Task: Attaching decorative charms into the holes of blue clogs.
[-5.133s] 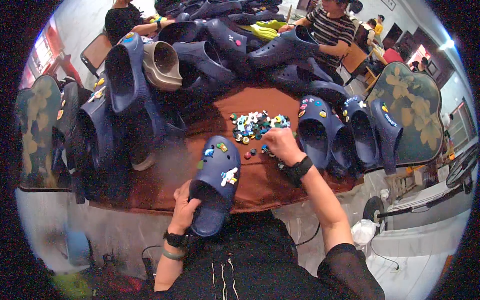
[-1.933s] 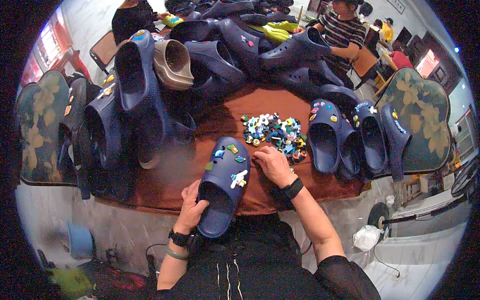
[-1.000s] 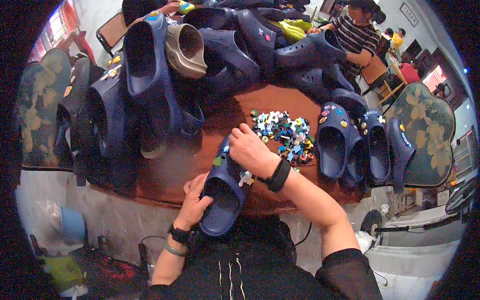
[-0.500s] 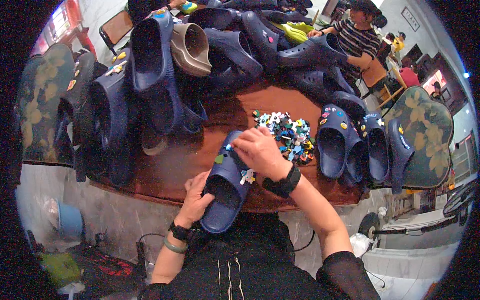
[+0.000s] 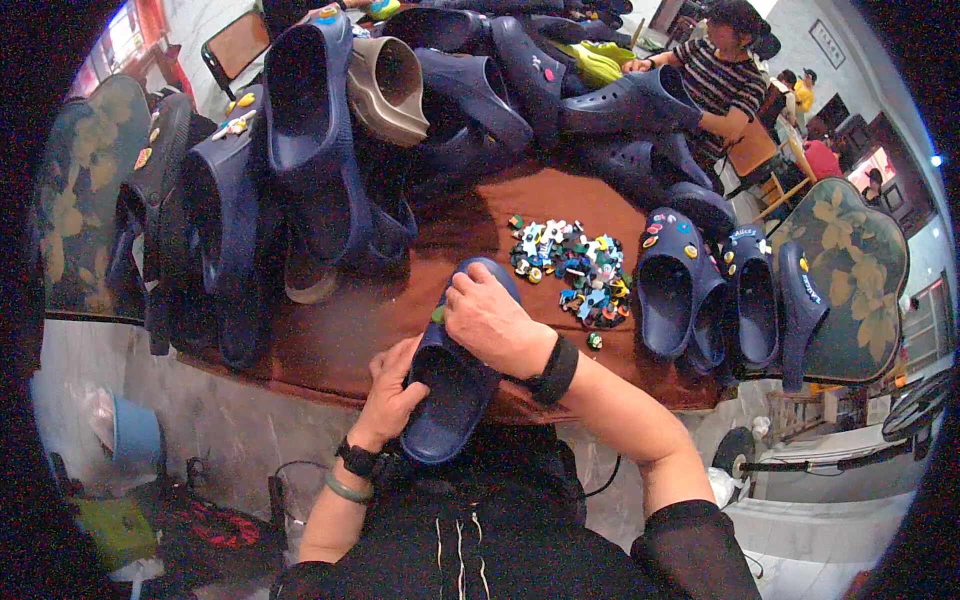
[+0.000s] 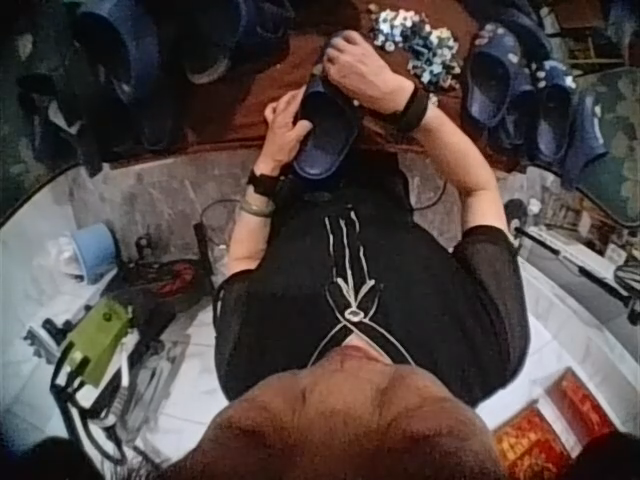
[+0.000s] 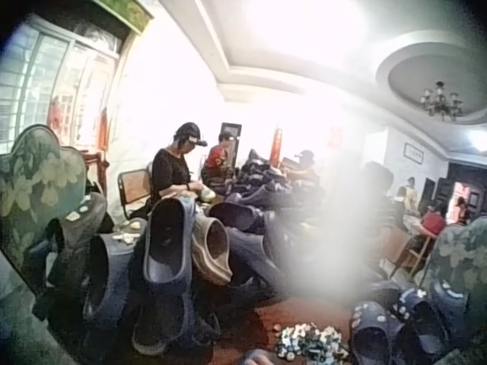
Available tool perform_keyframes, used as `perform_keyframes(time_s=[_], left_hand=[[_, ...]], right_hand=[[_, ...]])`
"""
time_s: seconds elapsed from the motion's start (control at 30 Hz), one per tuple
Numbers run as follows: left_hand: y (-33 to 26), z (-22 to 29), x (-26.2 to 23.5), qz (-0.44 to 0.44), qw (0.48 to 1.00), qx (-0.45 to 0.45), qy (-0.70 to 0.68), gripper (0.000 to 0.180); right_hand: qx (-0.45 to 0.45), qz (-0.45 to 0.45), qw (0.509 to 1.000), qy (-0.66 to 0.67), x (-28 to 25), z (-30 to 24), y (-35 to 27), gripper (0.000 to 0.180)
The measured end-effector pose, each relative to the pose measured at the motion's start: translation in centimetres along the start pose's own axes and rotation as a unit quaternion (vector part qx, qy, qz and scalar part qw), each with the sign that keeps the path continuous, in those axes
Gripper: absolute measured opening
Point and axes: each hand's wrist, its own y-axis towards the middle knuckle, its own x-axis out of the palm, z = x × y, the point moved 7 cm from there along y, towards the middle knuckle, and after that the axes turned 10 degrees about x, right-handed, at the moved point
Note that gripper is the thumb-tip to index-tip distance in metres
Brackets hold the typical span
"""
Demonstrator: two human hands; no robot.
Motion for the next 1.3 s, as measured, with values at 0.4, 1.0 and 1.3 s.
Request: perform_keyframes(time_s=[0.4, 1.0, 1.3], left_hand=[[0.1, -0.2, 0.2, -0.004, 1.000, 0.019, 0.000, 0.067], [0.5, 0.1, 0.5, -0.018, 1.000, 0.001, 0.019, 0.063], [-0.8, -2.2, 0.4, -0.029, 0.997, -0.008, 0.074, 0.069]], right_hand=[[0.000, -0.070, 0.998, -0.010, 0.9, -0.3, -0.7, 0.013], [0.351, 0.127, 0.866, 0.333, 3.0, 8.6, -14.6, 0.036], [0.369, 0.192, 0.862, 0.291, 5.8, 4.4, -16.7, 0.029]])
